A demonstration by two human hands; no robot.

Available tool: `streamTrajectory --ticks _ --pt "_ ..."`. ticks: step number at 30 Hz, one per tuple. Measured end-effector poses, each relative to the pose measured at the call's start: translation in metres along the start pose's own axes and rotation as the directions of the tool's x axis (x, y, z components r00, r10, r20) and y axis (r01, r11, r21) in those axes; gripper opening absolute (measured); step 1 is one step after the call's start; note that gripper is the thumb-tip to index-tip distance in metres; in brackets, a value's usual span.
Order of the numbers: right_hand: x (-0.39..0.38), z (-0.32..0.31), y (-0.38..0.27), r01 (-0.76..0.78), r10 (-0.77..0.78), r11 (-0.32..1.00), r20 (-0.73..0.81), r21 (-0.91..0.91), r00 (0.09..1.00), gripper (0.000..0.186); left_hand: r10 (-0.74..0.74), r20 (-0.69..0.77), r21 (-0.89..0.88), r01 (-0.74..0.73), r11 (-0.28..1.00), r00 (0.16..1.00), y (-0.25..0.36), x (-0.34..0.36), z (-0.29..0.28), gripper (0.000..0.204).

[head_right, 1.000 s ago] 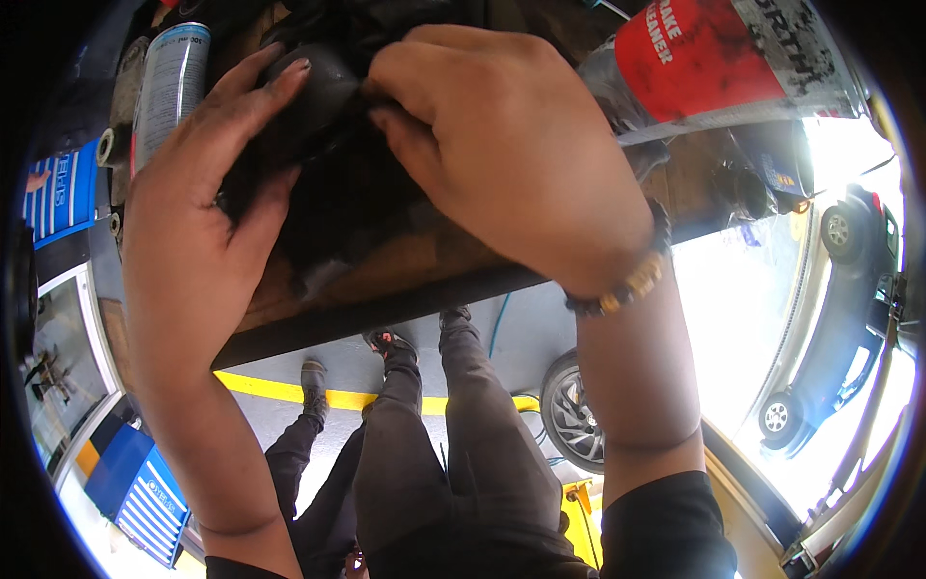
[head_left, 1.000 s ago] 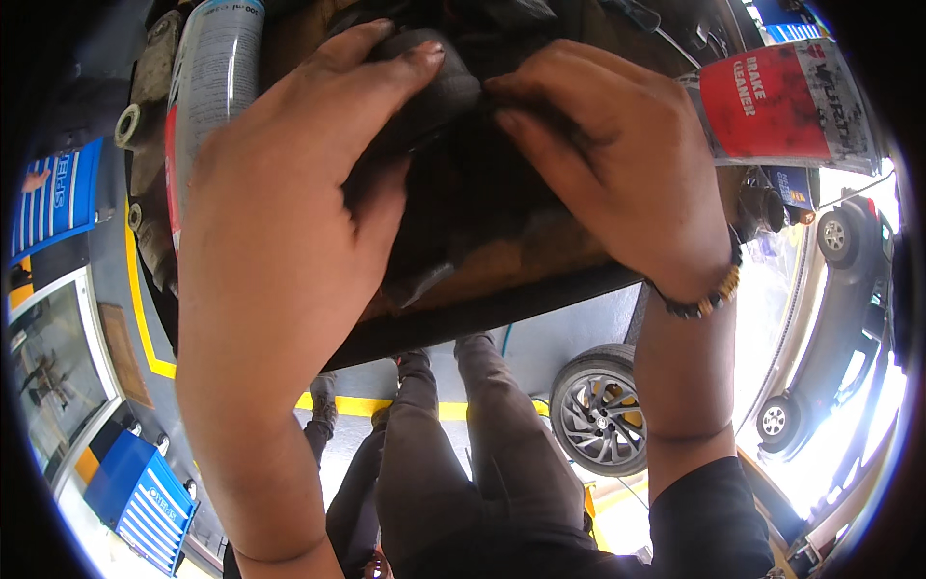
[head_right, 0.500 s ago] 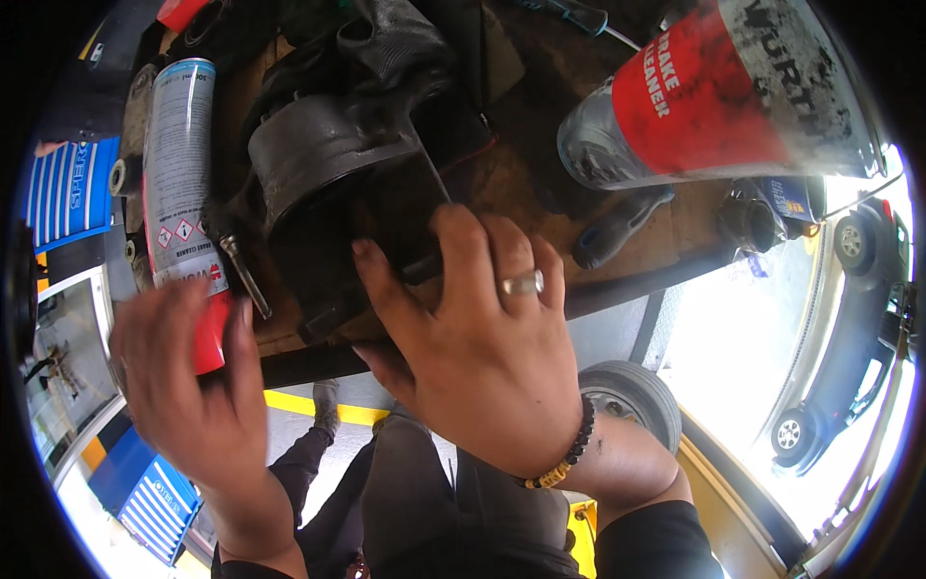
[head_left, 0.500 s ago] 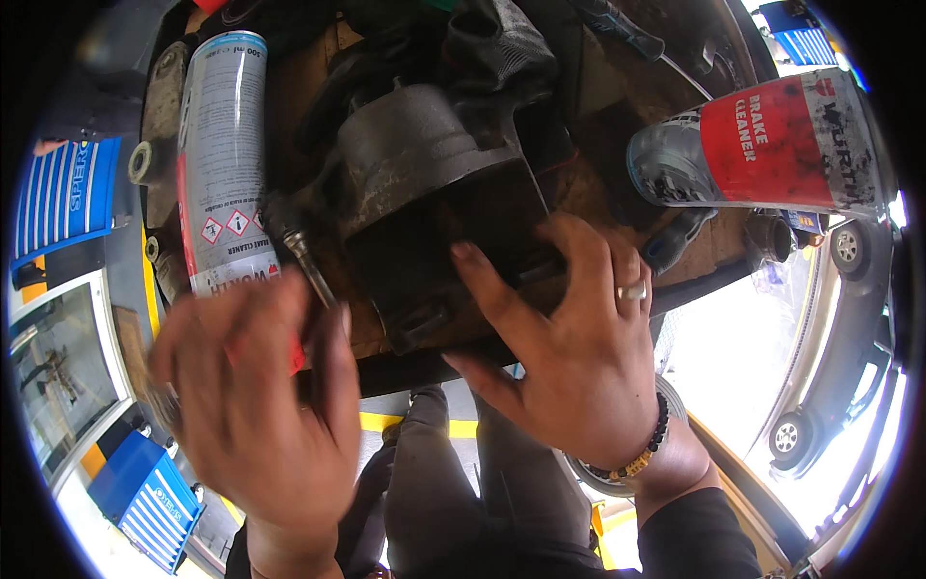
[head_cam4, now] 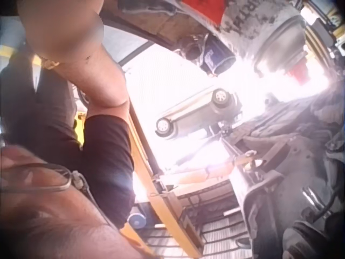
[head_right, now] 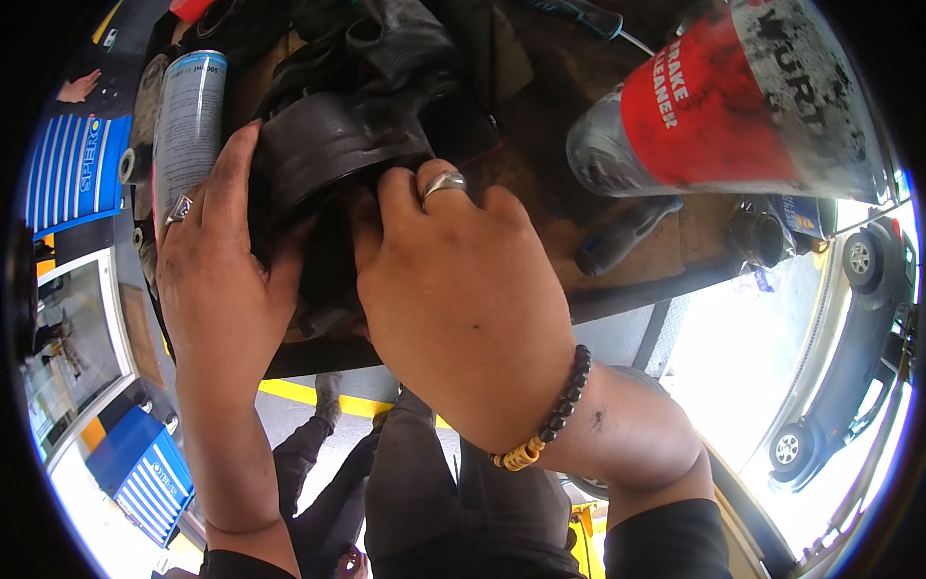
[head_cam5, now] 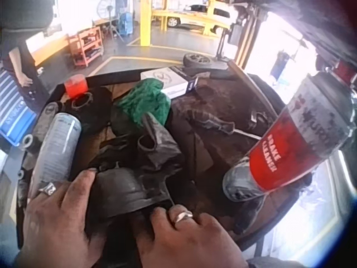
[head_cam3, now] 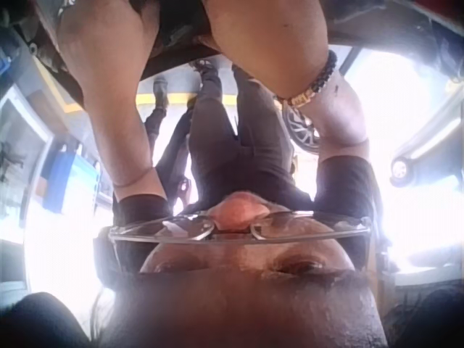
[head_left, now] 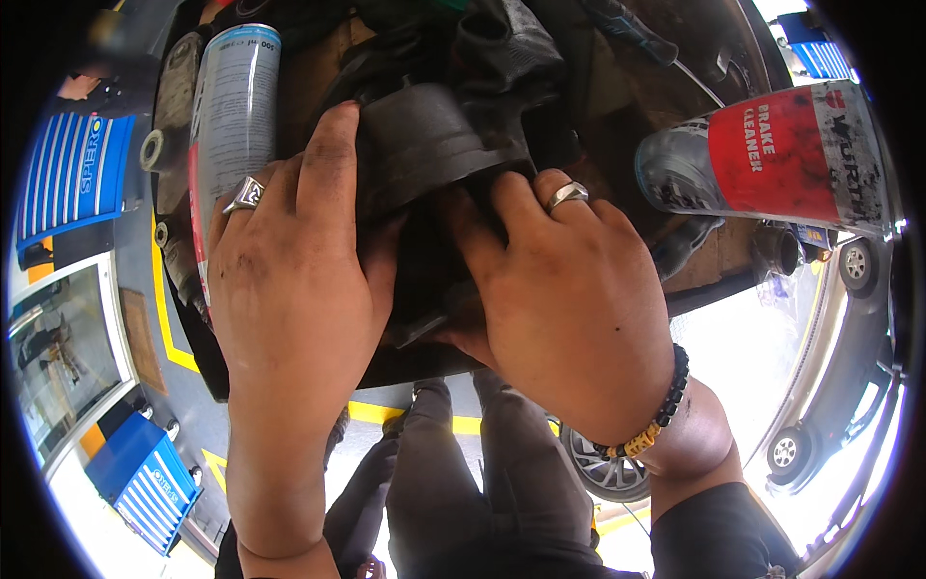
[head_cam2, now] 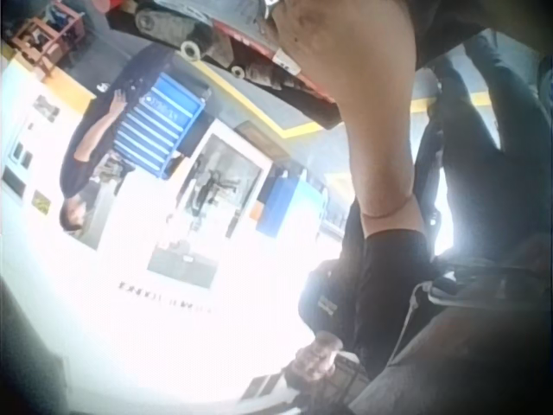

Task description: The person uses a flathead screwdriver to pry a rubber seal from a brake caliper on a workbench, then uses their hands to pull out and remove the brake piston.

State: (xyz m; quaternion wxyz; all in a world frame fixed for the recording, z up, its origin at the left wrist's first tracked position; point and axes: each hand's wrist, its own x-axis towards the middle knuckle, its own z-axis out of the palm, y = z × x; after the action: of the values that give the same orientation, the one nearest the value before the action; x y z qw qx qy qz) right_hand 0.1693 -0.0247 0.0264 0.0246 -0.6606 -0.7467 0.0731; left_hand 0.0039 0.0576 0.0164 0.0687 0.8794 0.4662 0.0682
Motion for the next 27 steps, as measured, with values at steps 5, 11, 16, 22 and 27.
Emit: streamTrajectory --ticks 5,11,16,22,27 --pt "0.001 0.0 0.0 0.018 -0.017 1.0 0.019 -0.013 1.0 0.044 0.03 -0.029 0.033 -0.029 0.999 0.999 0.001 0.001 0.002 0.074" --pt "0.0 -0.001 0.0 -0.015 0.014 1.0 0.096 0.009 0.995 0.065 0.011 -0.051 0.003 -0.011 1.0 0.999 0.003 0.004 0.006 0.075" --pt "-0.001 -0.002 -0.001 -0.008 0.007 1.0 0.101 0.015 0.995 0.064 0.009 -0.078 0.047 -0.005 0.999 0.997 0.003 0.005 0.007 0.077" --pt "0.002 -0.006 -0.005 0.005 -0.005 1.0 0.136 0.004 0.991 0.063 -0.027 -0.063 0.042 0.029 0.999 0.998 0.004 0.003 0.008 0.076" --pt "-0.005 -0.005 -0.002 -0.028 0.024 0.999 0.096 0.037 0.995 0.063 0.017 0.005 0.095 -0.017 0.995 1.0 0.001 -0.003 -0.017 0.077"
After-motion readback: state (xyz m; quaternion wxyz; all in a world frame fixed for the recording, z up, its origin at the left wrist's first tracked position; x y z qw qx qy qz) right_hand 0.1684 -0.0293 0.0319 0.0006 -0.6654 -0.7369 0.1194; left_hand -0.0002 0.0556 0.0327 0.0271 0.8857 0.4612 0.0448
